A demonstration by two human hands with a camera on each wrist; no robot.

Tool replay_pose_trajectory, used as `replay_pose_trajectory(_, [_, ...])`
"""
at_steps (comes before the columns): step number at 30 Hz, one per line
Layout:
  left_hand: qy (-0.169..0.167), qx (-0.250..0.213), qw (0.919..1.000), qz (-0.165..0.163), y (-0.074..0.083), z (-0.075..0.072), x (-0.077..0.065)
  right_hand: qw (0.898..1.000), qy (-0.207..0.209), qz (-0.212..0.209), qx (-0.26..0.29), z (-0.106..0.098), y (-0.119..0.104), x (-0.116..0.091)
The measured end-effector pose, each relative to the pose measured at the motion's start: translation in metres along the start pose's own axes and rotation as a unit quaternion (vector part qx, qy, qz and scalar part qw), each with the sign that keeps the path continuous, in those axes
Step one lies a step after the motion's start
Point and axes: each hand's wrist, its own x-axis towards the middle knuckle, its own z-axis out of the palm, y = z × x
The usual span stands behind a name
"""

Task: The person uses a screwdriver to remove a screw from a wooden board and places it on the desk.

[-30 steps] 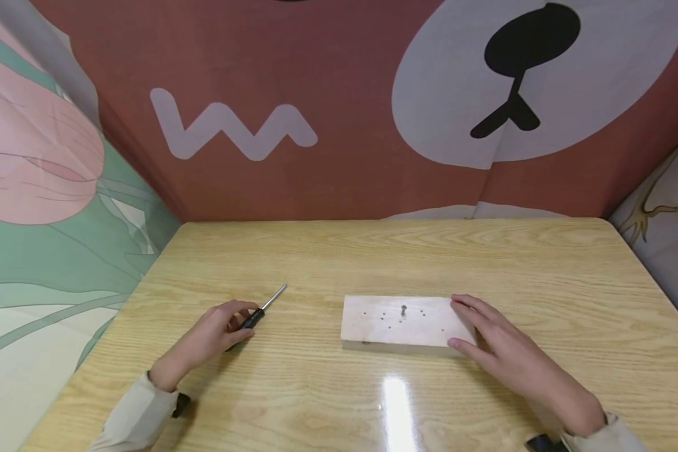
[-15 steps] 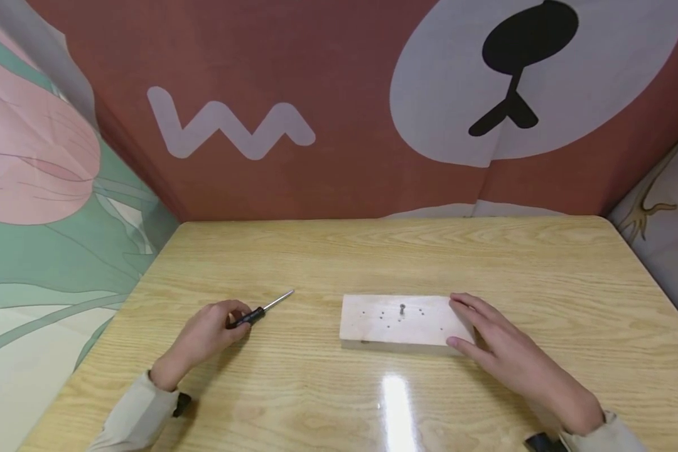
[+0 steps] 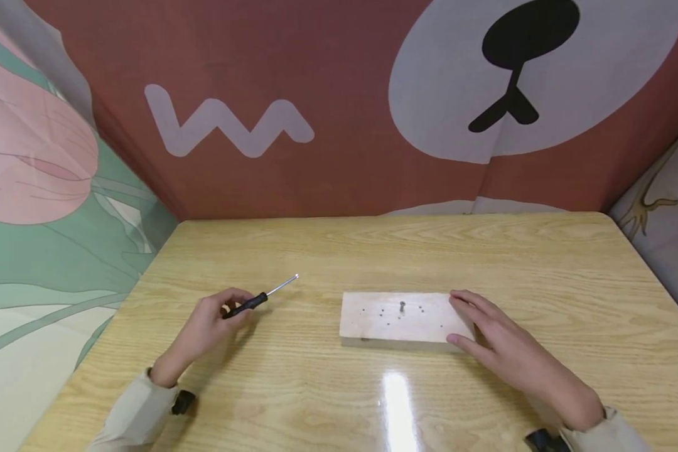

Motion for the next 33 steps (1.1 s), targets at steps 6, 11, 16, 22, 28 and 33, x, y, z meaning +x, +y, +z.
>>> replay_pose_trajectory(6, [0.006,-0.032,0.9993,0.017,0.002,0.0,0.002,1.0,-0.008,0.007,-0.003,-0.002,-0.002,0.002])
replay_pose_trajectory(11, [0.016,-0.057,0.9982,0.013,0.007,0.0,0.006,0.999,0.02,-0.024,-0.011,-0.001,-0.003,0.004])
replay_pose_trajectory(16, [0.032,-0.071,0.997,0.005,0.014,0.002,0.008,0.999,0.029,-0.038,-0.013,0.001,-0.002,0.004])
replay_pose_trajectory(22, [0.069,-0.111,0.9912,0.019,0.019,0.005,0.009,1.0,0.014,-0.023,-0.005,0.001,-0.001,0.004])
replay_pose_trajectory(28, [0.094,-0.128,0.9869,0.028,0.025,0.008,0.011,1.0,0.015,-0.024,-0.003,0.001,-0.001,0.003])
replay_pose_trajectory(33, [0.09,-0.129,0.9872,0.029,0.03,0.009,0.012,1.0,0.018,-0.025,-0.001,0.002,0.0,0.002])
